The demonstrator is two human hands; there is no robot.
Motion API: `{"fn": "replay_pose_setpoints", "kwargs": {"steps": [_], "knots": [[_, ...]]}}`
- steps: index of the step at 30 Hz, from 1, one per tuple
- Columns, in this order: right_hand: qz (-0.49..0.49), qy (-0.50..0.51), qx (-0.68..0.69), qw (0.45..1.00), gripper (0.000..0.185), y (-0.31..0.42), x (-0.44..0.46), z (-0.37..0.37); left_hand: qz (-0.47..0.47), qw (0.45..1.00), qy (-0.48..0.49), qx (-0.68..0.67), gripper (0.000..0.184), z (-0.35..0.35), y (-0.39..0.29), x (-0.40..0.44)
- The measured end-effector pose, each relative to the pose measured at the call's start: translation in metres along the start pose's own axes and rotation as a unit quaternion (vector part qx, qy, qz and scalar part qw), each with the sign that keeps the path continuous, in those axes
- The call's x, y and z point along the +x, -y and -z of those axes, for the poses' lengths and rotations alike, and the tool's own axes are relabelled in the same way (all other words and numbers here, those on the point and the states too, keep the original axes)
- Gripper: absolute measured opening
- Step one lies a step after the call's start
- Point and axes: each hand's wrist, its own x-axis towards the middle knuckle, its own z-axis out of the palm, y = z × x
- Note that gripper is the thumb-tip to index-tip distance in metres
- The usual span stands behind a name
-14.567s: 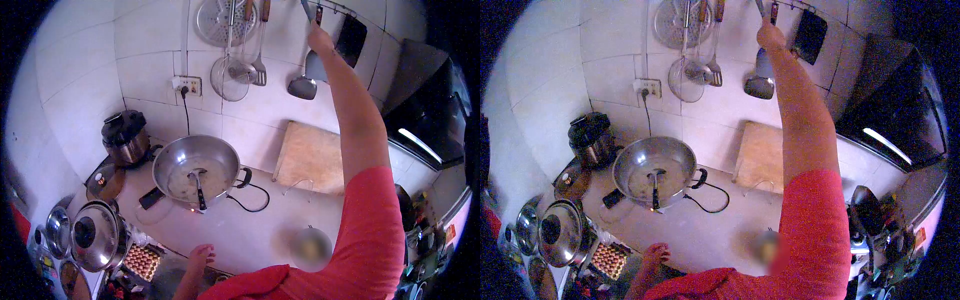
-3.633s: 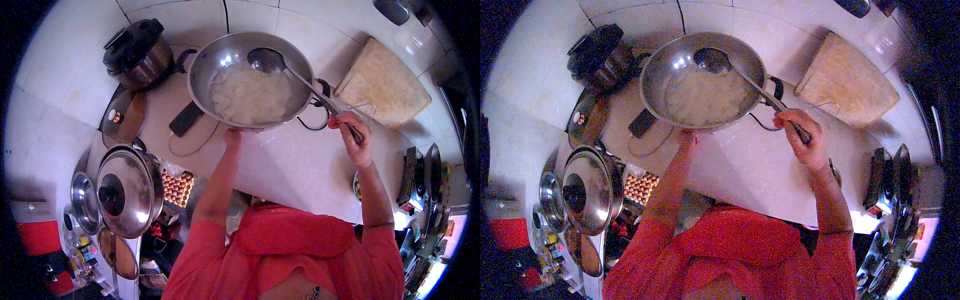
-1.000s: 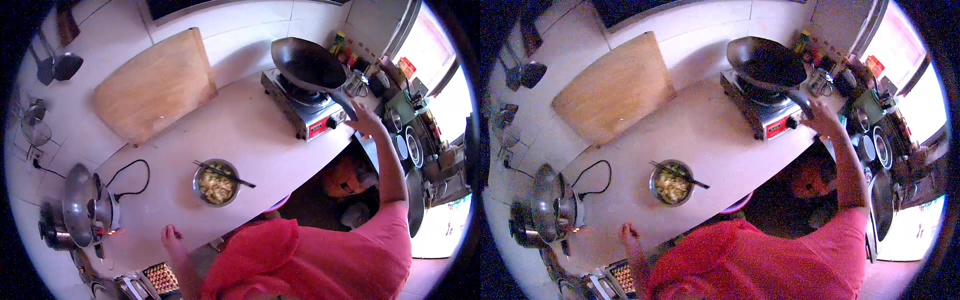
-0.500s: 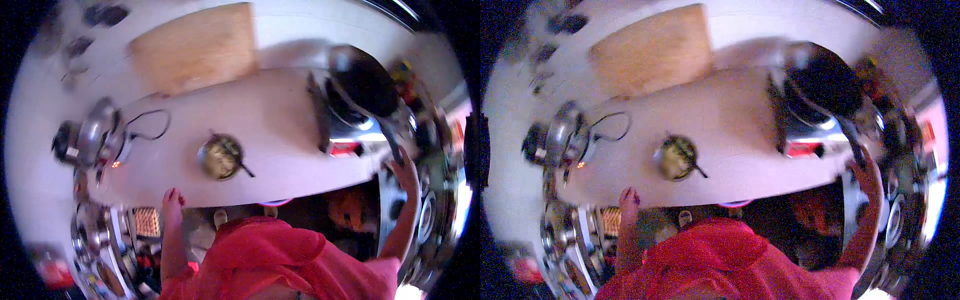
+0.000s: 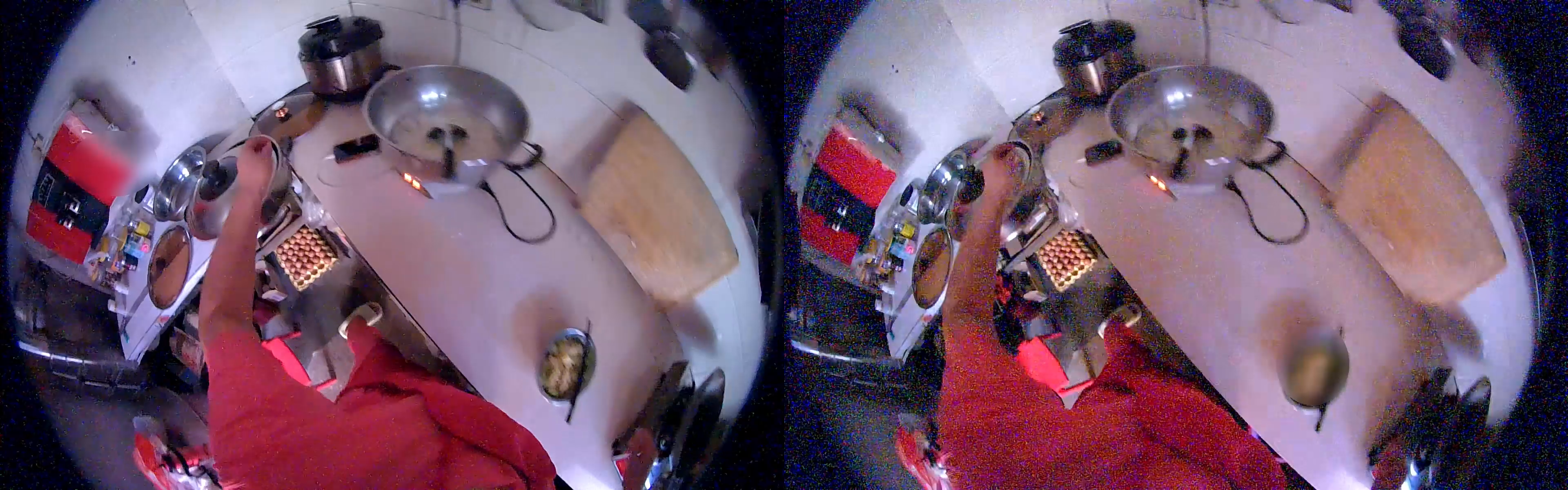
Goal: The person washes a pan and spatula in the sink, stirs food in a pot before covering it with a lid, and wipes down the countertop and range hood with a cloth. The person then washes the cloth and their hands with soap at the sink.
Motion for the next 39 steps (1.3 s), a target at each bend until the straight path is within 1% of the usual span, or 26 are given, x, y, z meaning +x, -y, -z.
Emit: {"fn": "replay_pose_setpoints", "kwargs": {"steps": [1, 3, 4, 5, 6, 8, 9, 11, 12, 13, 16, 17, 20, 23, 24, 26, 27, 29, 32, 33, 34, 35, 36, 37, 38, 39], "knots": [[0.005, 0.052, 0.042, 0.998, 0.029, 0.022, 0.0, -0.024, 0.009, 0.999, 0.019, 0.049, 0.021, -0.003, 0.021, 0.052], [0.01, 0.156, 0.122, 0.98, 0.032, 0.099, 0.004, -0.075, 0.06, 0.996, 0.062, 0.002, 0.028, -0.03, 0.077, 0.151], [0.009, 0.208, 0.162, 0.965, 0.033, 0.143, 0.005, -0.091, 0.034, 0.995, 0.062, 0.069, 0.029, -0.048, 0.098, 0.188], [-0.071, 0.269, 0.361, 0.89, 0.035, 0.232, 0.013, -0.099, 0.009, 0.988, 0.063, 0.138, 0.03, -0.071, 0.124, 0.22], [-0.056, 0.287, 0.213, 0.932, 0.037, 0.287, 0.022, -0.111, -0.019, 0.976, 0.064, 0.206, 0.031, -0.089, 0.146, 0.247], [-0.04, 0.303, 0.199, 0.931, 0.037, 0.401, 0.032, -0.125, -0.053, 0.953, 0.097, 0.282, 0.031, -0.12, 0.186, 0.284], [-0.081, 0.318, 0.227, 0.917, 0.036, 0.43, 0.04, -0.13, -0.067, 0.939, 0.115, 0.316, 0.031, -0.134, 0.205, 0.306], [-0.162, 0.345, 0.289, 0.878, 0.035, 0.45, 0.046, -0.152, -0.078, 0.932, 0.146, 0.323, 0.034, -0.155, 0.237, 0.325], [-0.144, 0.338, 0.265, 0.891, 0.034, 0.464, 0.05, -0.156, -0.082, 0.928, 0.164, 0.325, 0.036, -0.165, 0.25, 0.33], [-0.127, 0.33, 0.243, 0.903, 0.034, 0.476, 0.051, -0.158, 0.026, 0.91, 0.231, 0.343, 0.042, -0.162, 0.228, 0.332], [-0.105, 0.321, 0.18, 0.924, 0.033, 0.503, 0.061, -0.169, 0.035, 0.894, 0.286, 0.344, 0.044, -0.193, 0.267, 0.346], [-0.099, 0.321, 0.171, 0.926, 0.033, 0.512, 0.062, -0.171, 0.039, 0.926, 0.254, 0.277, 0.041, -0.21, 0.297, 0.35], [-0.092, 0.313, 0.17, 0.93, 0.032, 0.542, 0.066, -0.177, 0.025, 0.911, 0.299, 0.281, 0.037, -0.207, 0.292, 0.358], [-0.089, 0.307, 0.175, 0.931, 0.032, 0.572, 0.069, -0.18, -0.021, 0.916, 0.25, 0.312, 0.036, -0.209, 0.303, 0.365], [0.008, 0.263, 0.148, 0.953, 0.032, 0.571, 0.066, -0.182, -0.005, 0.922, 0.222, 0.318, 0.034, -0.201, 0.294, 0.364], [0.196, 0.164, 0.092, 0.962, 0.033, 0.566, 0.056, -0.192, 0.023, 0.93, 0.165, 0.326, 0.03, -0.179, 0.267, 0.362], [0.095, 0.214, 0.114, 0.965, 0.033, 0.569, 0.058, -0.192, 0.004, 0.934, 0.156, 0.321, 0.027, -0.178, 0.276, 0.371], [-0.108, 0.309, 0.151, 0.933, 0.032, 0.577, 0.068, -0.19, -0.03, 0.94, 0.138, 0.311, 0.021, -0.171, 0.305, 0.39], [-0.114, 0.308, 0.141, 0.934, 0.031, 0.601, 0.076, -0.189, -0.066, 0.96, 0.131, 0.239, 0.014, -0.136, 0.279, 0.398], [0.031, 0.298, 0.078, 0.951, 0.034, 0.569, 0.081, -0.207, -0.087, 0.97, 0.112, 0.196, 0.013, -0.137, 0.293, 0.409], [0.011, 0.307, 0.106, 0.946, 0.034, 0.549, 0.082, -0.216, -0.079, 0.972, 0.118, 0.185, 0.011, -0.13, 0.292, 0.417], [-0.053, 0.339, 0.149, 0.928, 0.036, 0.521, 0.085, -0.23, -0.07, 0.975, 0.124, 0.173, 0.01, -0.12, 0.285, 0.423], [-0.149, 0.385, 0.224, 0.883, 0.038, 0.464, 0.09, -0.262, -0.06, 0.976, 0.132, 0.162, 0.01, -0.11, 0.277, 0.428], [-0.216, 0.407, 0.268, 0.846, 0.04, 0.416, 0.095, -0.283, -0.037, 0.981, 0.131, 0.135, 0.011, -0.1, 0.267, 0.435], [-0.16, 0.364, 0.266, 0.878, 0.036, 0.462, 0.09, -0.263, -0.012, 0.985, 0.131, 0.109, 0.012, -0.09, 0.259, 0.443], [-0.103, 0.317, 0.256, 0.908, 0.032, 0.517, 0.086, -0.241, -0.028, 0.987, 0.118, 0.101, 0.013, -0.081, 0.254, 0.454]]}}
